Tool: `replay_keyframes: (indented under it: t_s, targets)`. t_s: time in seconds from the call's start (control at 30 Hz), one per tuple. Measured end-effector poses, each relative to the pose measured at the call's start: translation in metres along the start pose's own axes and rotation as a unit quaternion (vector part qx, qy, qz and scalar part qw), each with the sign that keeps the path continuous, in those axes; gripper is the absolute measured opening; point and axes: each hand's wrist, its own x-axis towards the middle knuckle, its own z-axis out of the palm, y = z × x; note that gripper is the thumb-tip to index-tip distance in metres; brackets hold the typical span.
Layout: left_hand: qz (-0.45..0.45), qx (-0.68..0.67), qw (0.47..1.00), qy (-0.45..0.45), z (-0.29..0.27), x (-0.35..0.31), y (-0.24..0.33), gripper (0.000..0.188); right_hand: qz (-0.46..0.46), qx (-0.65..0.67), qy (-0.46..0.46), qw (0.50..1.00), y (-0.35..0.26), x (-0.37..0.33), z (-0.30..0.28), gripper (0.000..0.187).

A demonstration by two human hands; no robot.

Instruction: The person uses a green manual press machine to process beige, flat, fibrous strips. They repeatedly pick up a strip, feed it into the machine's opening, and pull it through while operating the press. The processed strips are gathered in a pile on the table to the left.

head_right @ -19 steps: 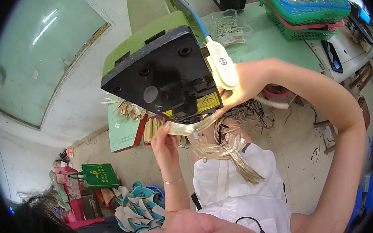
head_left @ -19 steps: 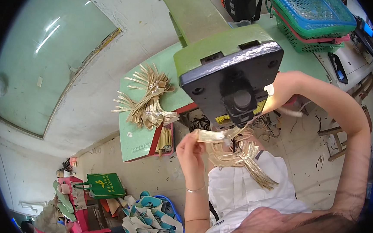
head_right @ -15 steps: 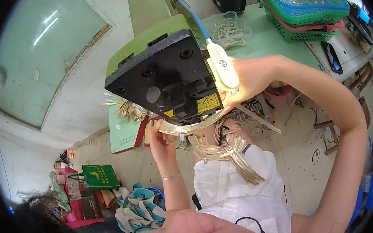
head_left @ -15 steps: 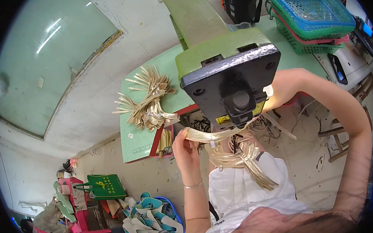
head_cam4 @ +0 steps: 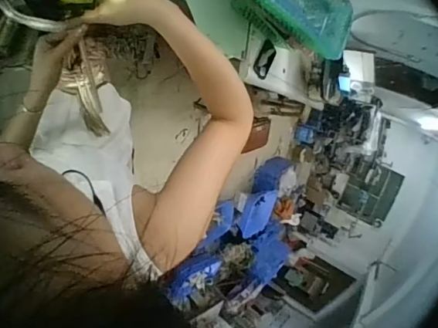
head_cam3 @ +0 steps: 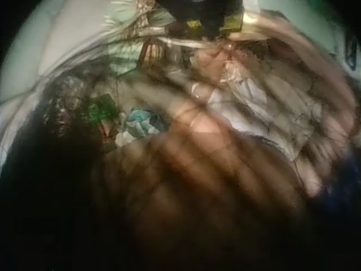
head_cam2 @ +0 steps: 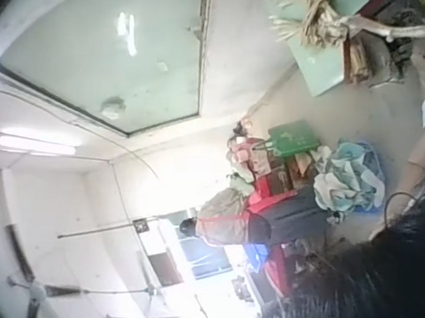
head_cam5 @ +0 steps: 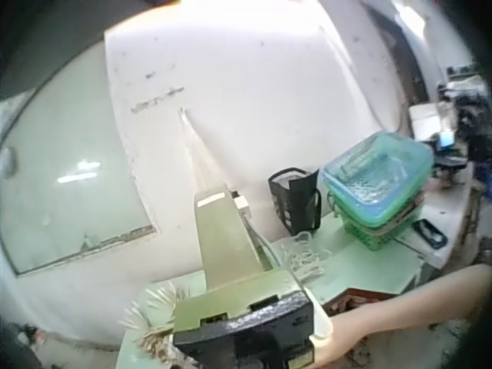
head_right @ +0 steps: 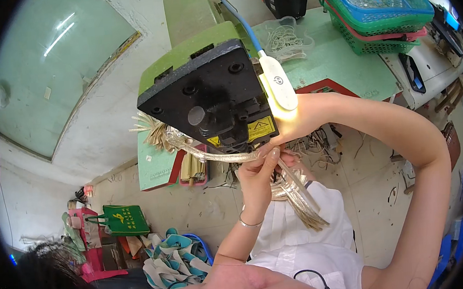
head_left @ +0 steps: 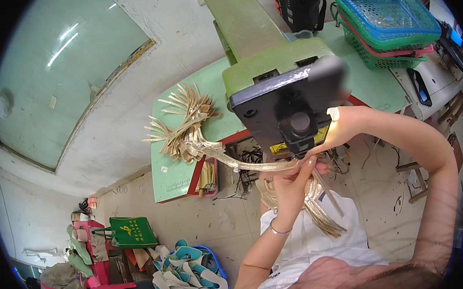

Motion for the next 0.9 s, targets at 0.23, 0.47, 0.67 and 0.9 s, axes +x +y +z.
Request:
replay_keyframes:
  t_s: [0.23,0.47,0.67,0.9]
  targets:
    - [0.01,0.056,0.996,0.069,-0.029,-0.016,0.001,0.021,0.026,0.025,0.013,0.999,-0.013,-0.003,-0.011,0.053]
    - [-0.061,0.008,0.995,0.079,-0.085,-0.027,0.014,0.023,0.101,-0.005,-0.124,0.987,-0.013,-0.004,0.019,0.046]
    - [-0.113,0.086,0.986,-0.085,-0.082,-0.039,-0.021,0.031,-0.14,0.004,0.145,0.979,-0.008,-0.017,0.111,0.047]
    - [0.036,0.149,0.988,-0.007,-0.042,-0.022,0.007,0.016,0.008,0.13,0.08,0.988,0.002,-0.047,0.073,0.024]
